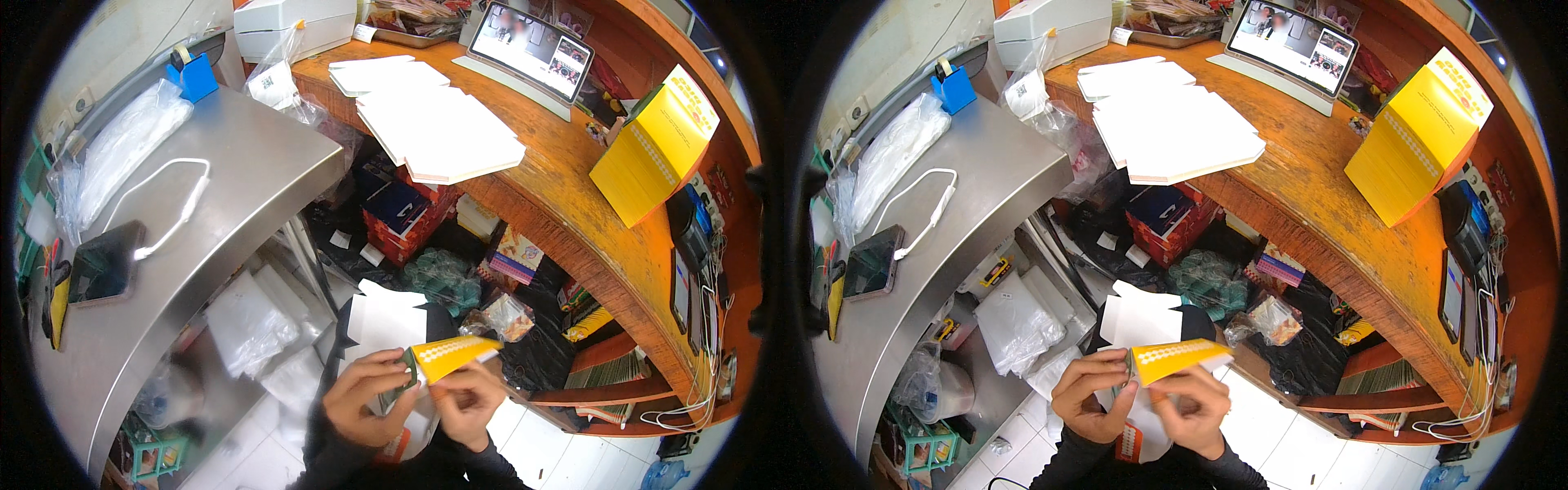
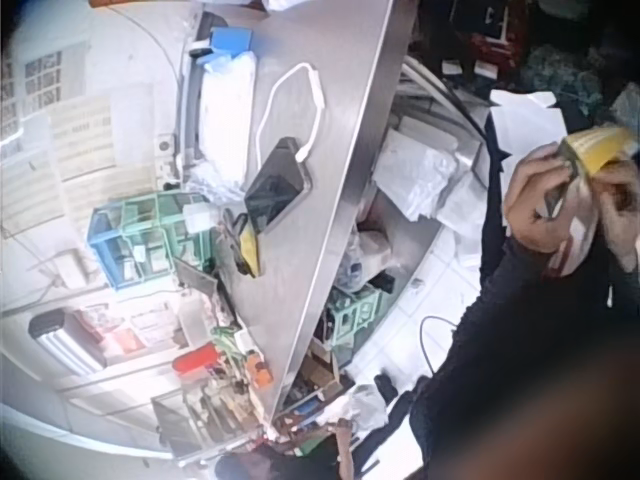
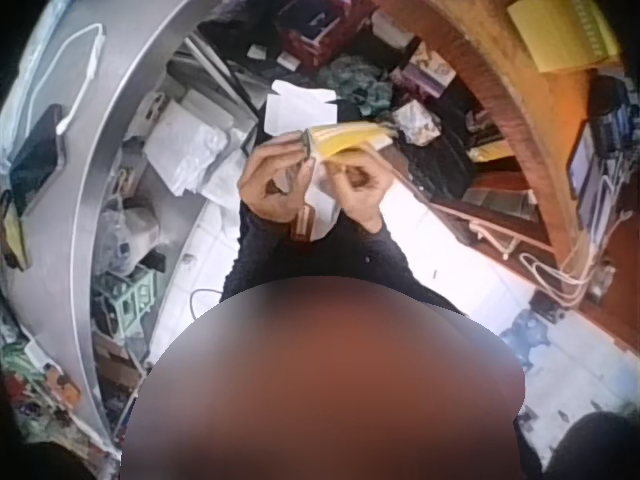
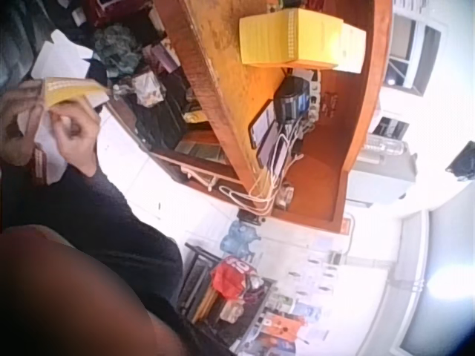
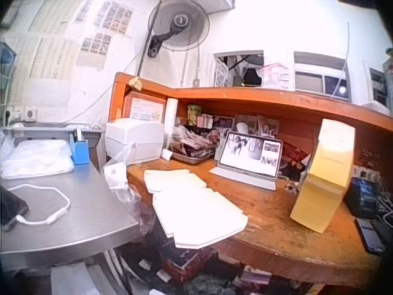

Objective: The person repeatedly folds flat cardboard pieces into small rectangular boxes and stacks them on a wooden counter. The person handles each piece by hand, folding edges and tucking flaps to form the box shape.

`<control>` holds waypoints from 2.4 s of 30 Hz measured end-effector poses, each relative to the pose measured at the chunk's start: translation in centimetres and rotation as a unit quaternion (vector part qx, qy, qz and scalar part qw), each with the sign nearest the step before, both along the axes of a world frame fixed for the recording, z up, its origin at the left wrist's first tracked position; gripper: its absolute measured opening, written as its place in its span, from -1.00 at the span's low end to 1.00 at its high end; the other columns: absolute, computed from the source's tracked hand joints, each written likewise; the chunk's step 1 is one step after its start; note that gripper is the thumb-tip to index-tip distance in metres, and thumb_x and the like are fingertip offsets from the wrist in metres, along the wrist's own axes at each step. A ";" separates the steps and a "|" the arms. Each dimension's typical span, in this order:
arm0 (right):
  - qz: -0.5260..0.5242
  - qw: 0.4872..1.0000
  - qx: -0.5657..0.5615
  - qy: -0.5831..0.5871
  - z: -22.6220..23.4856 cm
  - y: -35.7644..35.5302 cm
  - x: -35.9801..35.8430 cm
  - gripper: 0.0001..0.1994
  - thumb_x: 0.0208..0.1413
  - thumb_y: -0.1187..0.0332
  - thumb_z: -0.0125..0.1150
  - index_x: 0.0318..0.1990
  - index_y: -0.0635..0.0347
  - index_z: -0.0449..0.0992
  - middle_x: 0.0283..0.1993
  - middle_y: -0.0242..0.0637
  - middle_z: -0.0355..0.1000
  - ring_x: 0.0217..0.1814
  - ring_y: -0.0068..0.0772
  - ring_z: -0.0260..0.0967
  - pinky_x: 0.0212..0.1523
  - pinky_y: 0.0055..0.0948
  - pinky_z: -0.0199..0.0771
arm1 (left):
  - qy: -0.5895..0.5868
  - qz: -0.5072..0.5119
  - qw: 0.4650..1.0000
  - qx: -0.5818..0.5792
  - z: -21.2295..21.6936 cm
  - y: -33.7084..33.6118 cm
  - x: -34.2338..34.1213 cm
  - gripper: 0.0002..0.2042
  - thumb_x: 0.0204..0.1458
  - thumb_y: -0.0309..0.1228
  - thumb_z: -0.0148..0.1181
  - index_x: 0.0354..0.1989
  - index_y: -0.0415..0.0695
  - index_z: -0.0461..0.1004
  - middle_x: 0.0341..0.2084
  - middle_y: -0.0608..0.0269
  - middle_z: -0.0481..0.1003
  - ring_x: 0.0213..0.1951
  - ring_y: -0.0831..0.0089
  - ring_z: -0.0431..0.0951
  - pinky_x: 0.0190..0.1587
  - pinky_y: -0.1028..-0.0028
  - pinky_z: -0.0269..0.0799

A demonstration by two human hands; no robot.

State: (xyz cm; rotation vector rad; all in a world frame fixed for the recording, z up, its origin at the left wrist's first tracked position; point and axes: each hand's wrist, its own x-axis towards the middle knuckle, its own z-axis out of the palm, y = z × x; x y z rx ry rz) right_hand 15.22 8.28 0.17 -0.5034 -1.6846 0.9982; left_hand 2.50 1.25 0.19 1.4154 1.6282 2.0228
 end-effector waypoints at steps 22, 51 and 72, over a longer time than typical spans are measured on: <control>0.022 0.985 -0.169 -0.006 -0.7 -0.3 0.6 -0.67 -0.17 0.57 0.50 -0.16 0.33 0.60 -0.15 -0.19 0.58 -0.11 -0.39 0.54 -0.02 -0.42 0.48 | -0.087 -0.171 0.981 -0.043 0.0 -0.6 -1.6 -0.82 -0.12 -0.61 0.38 -0.32 -0.35 0.57 -0.26 -0.12 0.56 -0.11 0.11 0.62 0.11 0.24 0.47; -0.172 0.956 0.211 -0.112 -0.3 1.0 0.6 -0.55 -0.36 0.65 0.35 -0.16 0.13 0.66 -0.24 -0.30 0.45 -0.23 -0.30 0.43 -0.27 -0.41 0.47 | 0.021 0.016 0.992 -0.123 -1.1 0.0 -1.7 -0.77 -0.18 -0.60 0.44 -0.37 -0.23 0.48 -0.45 0.27 0.43 -0.33 0.55 0.40 -0.24 0.57 0.32; 0.042 0.996 -0.074 -0.006 -0.3 1.1 0.8 -0.80 -0.14 0.65 0.33 -0.28 0.34 0.56 -0.08 -0.04 0.50 0.00 -0.22 0.48 0.04 -0.38 0.44 | 0.143 0.027 0.987 -0.063 0.6 -1.2 -0.4 -0.83 -0.13 -0.60 0.37 -0.32 -0.18 0.58 -0.38 0.19 0.54 -0.34 0.32 0.62 -0.35 0.44 0.55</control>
